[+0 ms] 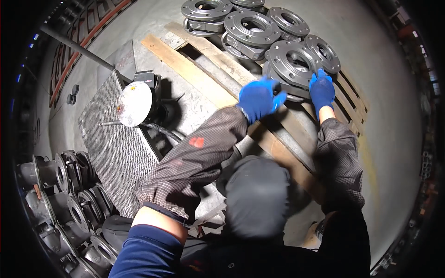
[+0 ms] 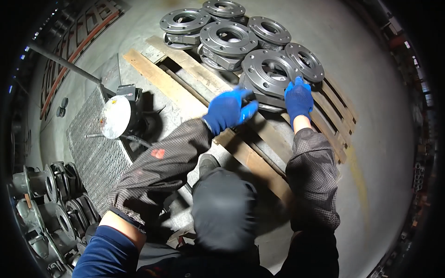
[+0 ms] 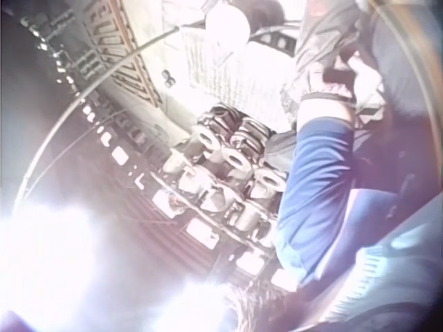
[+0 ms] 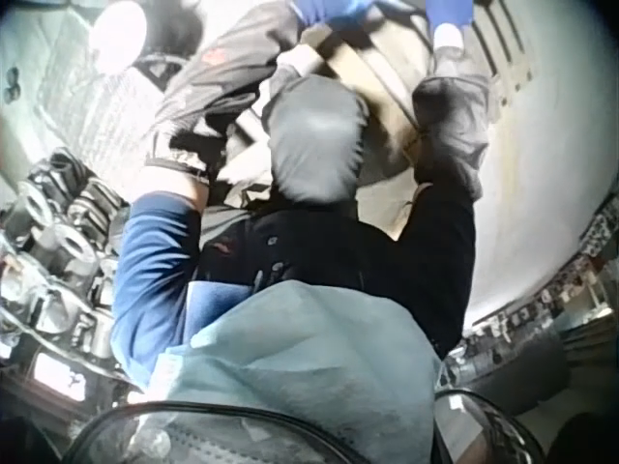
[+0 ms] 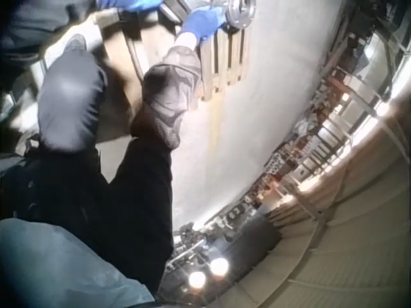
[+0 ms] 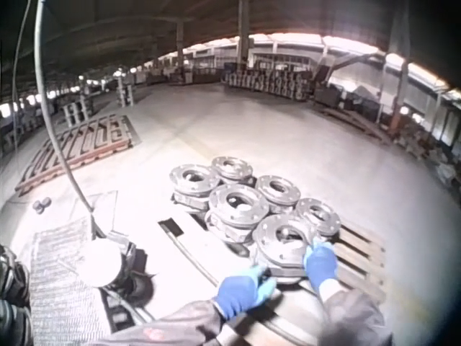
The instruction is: The person cleans metal valve components using a brush and a compressed air nozzle. They rotate the valve bodies by hand, brush the internal grooves and surfaces, and use the air nozzle to blow away debris before setting the parts onto a wooden pallet.
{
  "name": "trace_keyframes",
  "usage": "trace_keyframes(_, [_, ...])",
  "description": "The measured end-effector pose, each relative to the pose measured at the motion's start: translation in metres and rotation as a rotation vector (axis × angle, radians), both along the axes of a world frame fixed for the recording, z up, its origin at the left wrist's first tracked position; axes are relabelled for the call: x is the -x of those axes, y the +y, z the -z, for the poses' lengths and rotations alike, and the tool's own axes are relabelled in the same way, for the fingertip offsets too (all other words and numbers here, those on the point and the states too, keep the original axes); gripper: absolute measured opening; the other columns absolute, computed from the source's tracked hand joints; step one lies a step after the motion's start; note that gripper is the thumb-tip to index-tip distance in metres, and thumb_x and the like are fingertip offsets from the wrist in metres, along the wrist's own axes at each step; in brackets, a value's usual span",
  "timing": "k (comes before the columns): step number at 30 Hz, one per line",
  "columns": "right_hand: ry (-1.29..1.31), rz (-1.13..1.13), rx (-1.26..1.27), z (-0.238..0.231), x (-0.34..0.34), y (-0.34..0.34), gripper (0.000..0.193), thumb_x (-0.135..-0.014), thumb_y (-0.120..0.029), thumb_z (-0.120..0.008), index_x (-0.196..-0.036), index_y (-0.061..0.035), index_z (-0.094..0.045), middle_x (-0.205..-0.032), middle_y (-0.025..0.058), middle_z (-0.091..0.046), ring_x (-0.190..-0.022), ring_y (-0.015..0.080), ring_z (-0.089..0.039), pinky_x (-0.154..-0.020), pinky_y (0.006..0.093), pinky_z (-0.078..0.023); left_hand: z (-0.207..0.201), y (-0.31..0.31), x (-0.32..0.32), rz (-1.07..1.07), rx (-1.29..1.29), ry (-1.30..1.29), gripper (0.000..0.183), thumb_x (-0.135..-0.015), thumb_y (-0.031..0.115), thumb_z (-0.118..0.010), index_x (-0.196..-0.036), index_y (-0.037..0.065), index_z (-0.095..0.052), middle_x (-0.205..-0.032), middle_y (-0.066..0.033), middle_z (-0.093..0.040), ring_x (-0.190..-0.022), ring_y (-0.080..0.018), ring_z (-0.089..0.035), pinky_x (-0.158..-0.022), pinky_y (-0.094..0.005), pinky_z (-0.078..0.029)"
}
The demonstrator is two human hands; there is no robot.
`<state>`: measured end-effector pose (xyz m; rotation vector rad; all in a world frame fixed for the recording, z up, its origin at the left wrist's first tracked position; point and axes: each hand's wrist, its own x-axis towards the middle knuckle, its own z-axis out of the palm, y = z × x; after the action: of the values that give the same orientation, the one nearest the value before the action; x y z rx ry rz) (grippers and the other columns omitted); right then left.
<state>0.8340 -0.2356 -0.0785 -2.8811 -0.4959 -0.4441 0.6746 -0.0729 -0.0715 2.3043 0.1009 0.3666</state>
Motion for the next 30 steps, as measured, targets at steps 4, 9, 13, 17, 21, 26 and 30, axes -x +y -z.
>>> trace_keyframes(4, [0.147,0.034,0.075,0.013,0.009,-0.009,0.035,-0.085,-0.028,-0.051,-0.113,-0.0067,-0.050,-0.091,0.0238,-0.058,-0.079,0.0381,-0.059,-0.065,0.0477,-0.049,0.058,-0.013,0.061,0.108,-0.267,0.146,0.028,-0.077,0.035,-0.057,-0.085,0.009,-0.063,-0.082,-0.0136,-0.059,-0.077,-0.0312,-0.058,-0.066,-0.0388,-0.047])
trace_keyframes(9, [0.210,0.003,-0.009,-0.001,0.040,-0.013,0.038,-0.087,-0.029,-0.049,-0.115,-0.0036,-0.049,-0.094,0.0245,-0.058,-0.081,0.0384,-0.058,-0.066,0.0457,-0.048,0.051,-0.007,0.104,0.090,-0.069,0.015,0.030,-0.078,0.030,-0.058,-0.099,0.008,-0.058,-0.092,-0.0107,-0.056,-0.083,-0.0295,-0.056,-0.070,-0.0380,-0.046])
trace_keyframes(13, [0.134,0.063,-0.294,0.016,0.061,-0.007,0.040,-0.087,-0.030,-0.048,-0.116,-0.0021,-0.047,-0.098,0.0267,-0.056,-0.084,0.0405,-0.058,-0.068,0.0461,-0.048,0.075,0.015,0.145,0.004,-0.123,0.062,0.034,-0.077,0.034,-0.058,-0.100,0.008,-0.058,-0.104,-0.0135,-0.058,-0.093,-0.0312,-0.056,-0.075,-0.0387,-0.047])
trace_keyframes(17, [0.065,0.193,-0.253,0.042,0.074,0.009,0.051,-0.086,-0.027,-0.050,-0.126,0.0023,-0.036,-0.105,0.0306,-0.051,-0.085,0.0444,-0.056,-0.072,0.0474,-0.049,0.072,0.009,0.167,-0.085,-0.008,0.124,0.035,-0.080,0.032,-0.057,-0.105,0.007,-0.058,-0.113,-0.0140,-0.057,-0.099,-0.0320,-0.056,-0.083,-0.0374,-0.046])
trace_keyframes(21, [0.076,0.109,-0.275,0.044,0.066,-0.002,0.047,-0.086,-0.026,-0.050,-0.121,0.0039,-0.042,-0.101,0.0312,-0.054,-0.086,0.0436,-0.056,-0.072,0.0460,-0.048,0.056,0.001,0.189,-0.194,0.267,0.329,0.037,-0.084,0.032,-0.055,-0.109,0.005,-0.058,-0.107,-0.0161,-0.060,-0.101,-0.0308,-0.056,-0.087,-0.0362,-0.045])
trace_keyframes(26, [0.300,0.019,-0.450,0.043,0.071,-0.026,0.039,-0.090,-0.033,-0.045,-0.110,0.0002,-0.051,-0.091,0.0206,-0.062,-0.076,0.0357,-0.060,-0.064,0.0411,-0.048,0.020,0.008,0.219,-0.313,0.560,0.417,0.042,-0.085,0.036,-0.055,-0.109,0.001,-0.058,-0.103,-0.0160,-0.062,-0.095,-0.0229,-0.059,-0.084,-0.0311,-0.044])
trace_keyframes(30, [0.776,-0.012,-0.931,0.038,0.119,-0.011,0.037,-0.089,-0.037,-0.046,-0.102,-0.0026,-0.054,-0.073,0.0067,-0.056,-0.062,0.0162,-0.055,-0.051,0.0303,-0.047,0.051,0.022,0.283,-0.406,0.703,0.197,0.031,-0.087,0.025,-0.056,-0.103,-0.001,-0.060,-0.086,-0.0048,-0.064,-0.078,-0.0090,-0.055,-0.072,-0.0245,-0.045])
